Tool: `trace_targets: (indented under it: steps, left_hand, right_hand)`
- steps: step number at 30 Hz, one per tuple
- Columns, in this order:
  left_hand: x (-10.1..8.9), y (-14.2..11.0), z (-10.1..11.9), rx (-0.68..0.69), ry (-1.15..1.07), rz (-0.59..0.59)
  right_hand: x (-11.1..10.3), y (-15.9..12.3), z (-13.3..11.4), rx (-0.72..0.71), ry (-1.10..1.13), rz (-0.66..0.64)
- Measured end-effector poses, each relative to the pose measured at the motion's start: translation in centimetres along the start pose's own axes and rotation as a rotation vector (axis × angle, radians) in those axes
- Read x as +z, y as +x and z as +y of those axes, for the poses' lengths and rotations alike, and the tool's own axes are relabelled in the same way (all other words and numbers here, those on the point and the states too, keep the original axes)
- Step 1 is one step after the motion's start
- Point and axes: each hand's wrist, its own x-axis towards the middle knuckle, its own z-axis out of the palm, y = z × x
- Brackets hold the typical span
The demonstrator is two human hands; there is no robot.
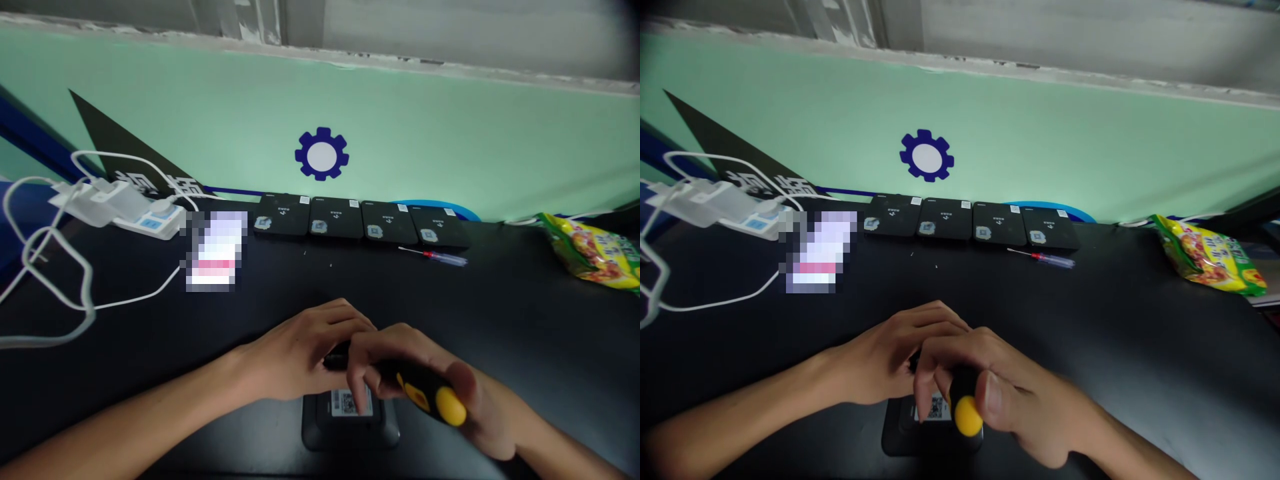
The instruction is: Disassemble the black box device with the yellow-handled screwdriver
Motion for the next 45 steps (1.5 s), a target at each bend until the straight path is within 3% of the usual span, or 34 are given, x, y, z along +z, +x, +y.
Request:
trace_targets:
  steps: [45]
  left_hand:
    - [0.07, 0.08, 0.02, 0.01, 0.002, 0.008]
  right_hand:
    - [-0.08, -0.16, 0.15, 0.01, -0.037, -0.02]
